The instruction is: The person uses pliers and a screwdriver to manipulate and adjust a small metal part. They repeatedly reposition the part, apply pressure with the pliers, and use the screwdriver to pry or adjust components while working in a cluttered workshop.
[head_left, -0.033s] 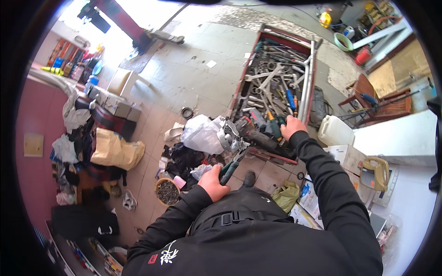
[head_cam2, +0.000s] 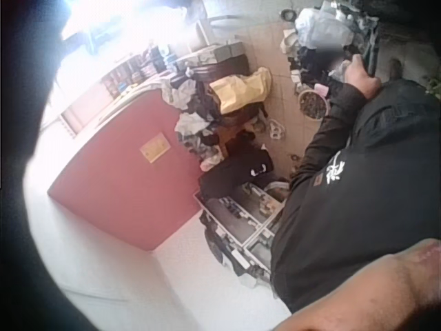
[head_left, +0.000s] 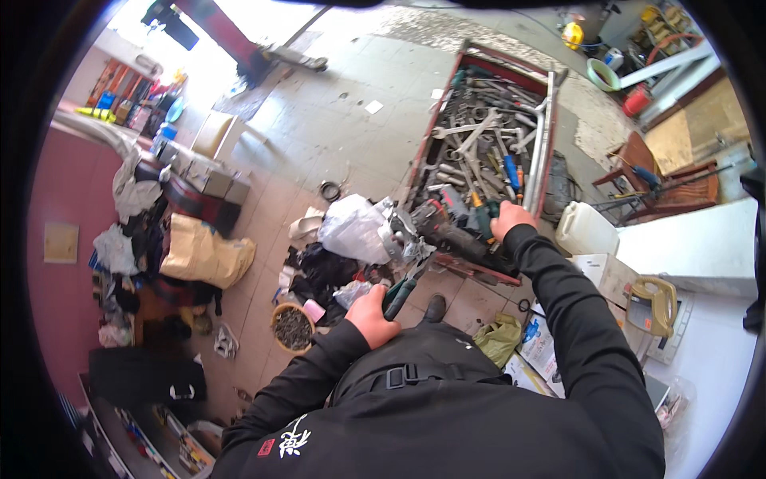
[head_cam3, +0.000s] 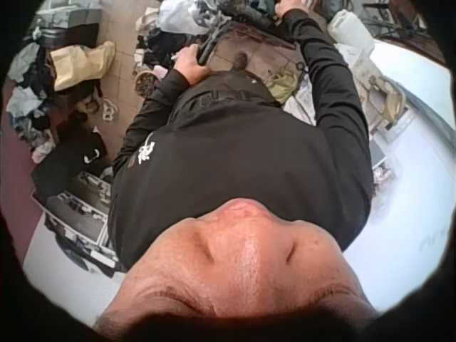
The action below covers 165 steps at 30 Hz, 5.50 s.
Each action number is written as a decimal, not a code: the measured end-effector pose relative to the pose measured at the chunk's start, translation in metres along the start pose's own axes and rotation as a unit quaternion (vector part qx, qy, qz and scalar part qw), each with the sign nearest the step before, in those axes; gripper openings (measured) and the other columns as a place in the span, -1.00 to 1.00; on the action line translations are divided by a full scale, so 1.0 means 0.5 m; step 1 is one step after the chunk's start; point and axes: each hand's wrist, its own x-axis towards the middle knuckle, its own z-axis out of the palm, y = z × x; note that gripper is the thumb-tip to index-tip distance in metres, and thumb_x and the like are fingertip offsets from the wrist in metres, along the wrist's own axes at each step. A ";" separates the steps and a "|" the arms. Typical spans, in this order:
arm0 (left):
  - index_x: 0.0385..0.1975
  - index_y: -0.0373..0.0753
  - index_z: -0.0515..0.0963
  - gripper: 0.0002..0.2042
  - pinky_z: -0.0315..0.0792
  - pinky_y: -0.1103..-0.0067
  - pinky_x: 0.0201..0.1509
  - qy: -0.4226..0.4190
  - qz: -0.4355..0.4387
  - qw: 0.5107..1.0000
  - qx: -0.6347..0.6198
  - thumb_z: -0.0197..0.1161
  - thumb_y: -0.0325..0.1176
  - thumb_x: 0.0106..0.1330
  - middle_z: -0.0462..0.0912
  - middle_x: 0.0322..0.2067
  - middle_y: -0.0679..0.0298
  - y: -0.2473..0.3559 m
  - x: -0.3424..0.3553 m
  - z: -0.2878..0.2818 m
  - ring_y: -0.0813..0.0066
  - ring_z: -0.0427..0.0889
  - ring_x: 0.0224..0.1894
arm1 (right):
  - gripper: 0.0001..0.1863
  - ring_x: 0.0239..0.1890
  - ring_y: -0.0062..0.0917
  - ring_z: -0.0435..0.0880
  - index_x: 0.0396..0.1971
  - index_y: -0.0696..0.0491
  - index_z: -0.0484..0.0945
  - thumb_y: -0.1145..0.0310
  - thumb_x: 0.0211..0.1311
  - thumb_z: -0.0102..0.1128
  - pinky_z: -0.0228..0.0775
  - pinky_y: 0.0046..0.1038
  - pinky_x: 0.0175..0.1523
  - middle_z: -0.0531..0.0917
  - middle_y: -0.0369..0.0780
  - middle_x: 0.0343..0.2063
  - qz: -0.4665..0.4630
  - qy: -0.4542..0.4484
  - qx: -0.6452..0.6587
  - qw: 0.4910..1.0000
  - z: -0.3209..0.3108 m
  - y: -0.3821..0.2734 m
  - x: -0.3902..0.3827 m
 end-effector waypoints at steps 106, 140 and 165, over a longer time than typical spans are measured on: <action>-0.04 -0.34 0.53 -0.55 0.66 0.12 0.15 -0.077 -0.058 0.984 0.151 0.49 -0.30 0.11 0.72 -0.05 -0.11 -0.065 -0.114 -0.185 -0.17 0.78 0.09 | -0.71 -0.31 0.01 0.82 -0.19 0.09 0.52 0.21 0.40 0.41 0.67 0.00 -0.21 0.77 -0.03 -0.39 -0.261 -0.022 -0.094 0.961 -0.154 -0.086 -0.605; 0.04 -0.40 0.55 -0.50 0.62 0.09 0.14 -0.092 0.003 0.993 0.080 0.48 -0.29 0.12 0.76 -0.14 -0.24 -0.127 -0.154 -0.207 -0.29 0.77 0.02 | -0.52 -0.31 -0.01 0.79 -0.34 0.03 0.57 -0.12 0.41 0.44 0.60 0.02 -0.22 0.72 -0.08 -0.46 -0.426 -0.037 -0.129 0.895 -0.221 -0.093 -0.444; 0.02 -0.40 0.57 -0.50 0.62 0.07 0.06 -0.135 0.024 0.989 0.062 0.52 -0.27 0.14 0.76 -0.21 -0.22 -0.144 -0.169 -0.221 -0.30 0.78 -0.05 | -0.51 -0.30 0.07 0.78 -0.35 0.10 0.59 -0.07 0.43 0.45 0.62 0.04 -0.17 0.71 0.00 -0.48 -0.471 -0.146 -0.110 0.863 -0.225 -0.141 -0.373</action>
